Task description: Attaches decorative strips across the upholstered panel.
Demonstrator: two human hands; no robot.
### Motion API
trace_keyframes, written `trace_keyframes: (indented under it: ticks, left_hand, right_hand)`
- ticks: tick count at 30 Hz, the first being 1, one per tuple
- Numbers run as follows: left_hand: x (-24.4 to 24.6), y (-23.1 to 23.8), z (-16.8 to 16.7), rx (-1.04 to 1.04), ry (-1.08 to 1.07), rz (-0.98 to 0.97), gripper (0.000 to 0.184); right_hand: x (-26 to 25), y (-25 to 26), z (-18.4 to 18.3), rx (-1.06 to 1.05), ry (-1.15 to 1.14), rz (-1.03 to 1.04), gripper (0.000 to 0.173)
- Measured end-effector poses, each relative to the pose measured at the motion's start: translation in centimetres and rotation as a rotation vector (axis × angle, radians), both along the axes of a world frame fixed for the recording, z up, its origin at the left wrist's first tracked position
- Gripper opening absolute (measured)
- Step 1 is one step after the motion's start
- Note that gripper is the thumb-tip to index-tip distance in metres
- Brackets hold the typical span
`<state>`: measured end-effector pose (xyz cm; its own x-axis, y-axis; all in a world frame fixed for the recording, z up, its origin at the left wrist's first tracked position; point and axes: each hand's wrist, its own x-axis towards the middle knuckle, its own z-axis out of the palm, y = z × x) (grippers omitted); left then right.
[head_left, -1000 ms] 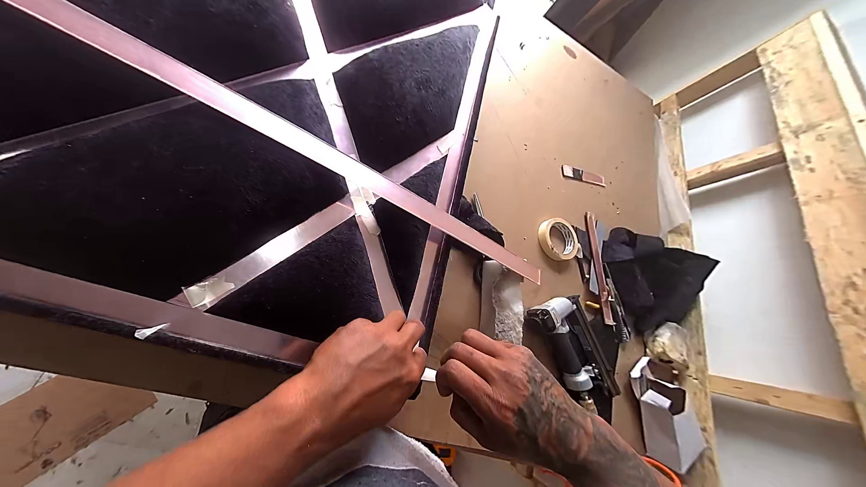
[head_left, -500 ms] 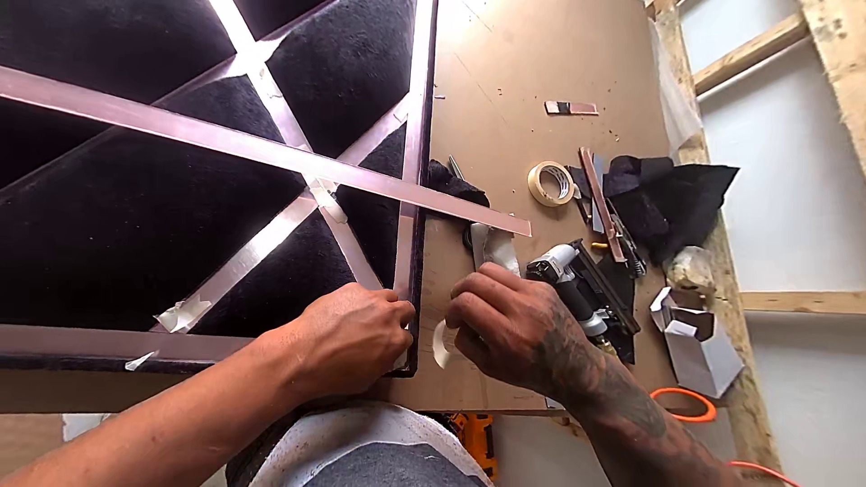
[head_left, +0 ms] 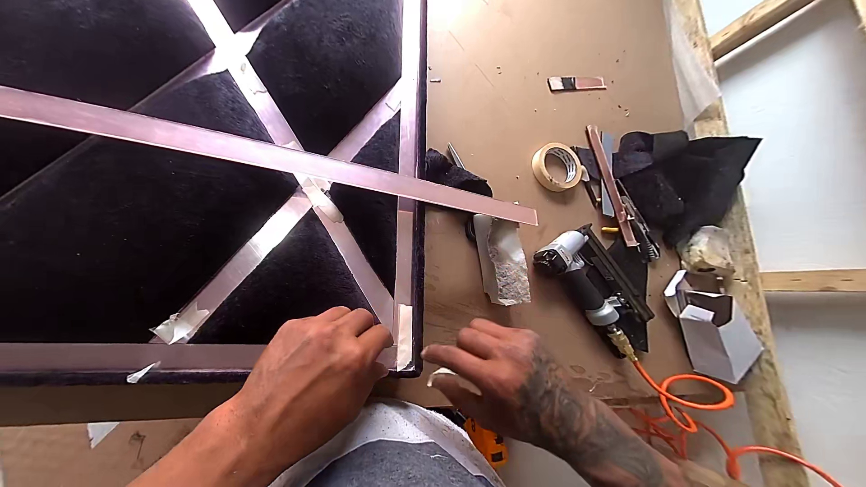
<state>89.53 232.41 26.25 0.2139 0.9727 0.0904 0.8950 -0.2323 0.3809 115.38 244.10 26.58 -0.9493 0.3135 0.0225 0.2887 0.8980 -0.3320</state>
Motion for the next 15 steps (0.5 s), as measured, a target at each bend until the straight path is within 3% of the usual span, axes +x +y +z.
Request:
trace_keyframes:
  ticks: [15]
  left_hand:
    - [0.0,-4.5,-2.1,0.053,-0.201,0.297,0.025]
  right_hand:
    - [-4.6,0.1,0.1,0.131,-0.168,0.286,0.021]
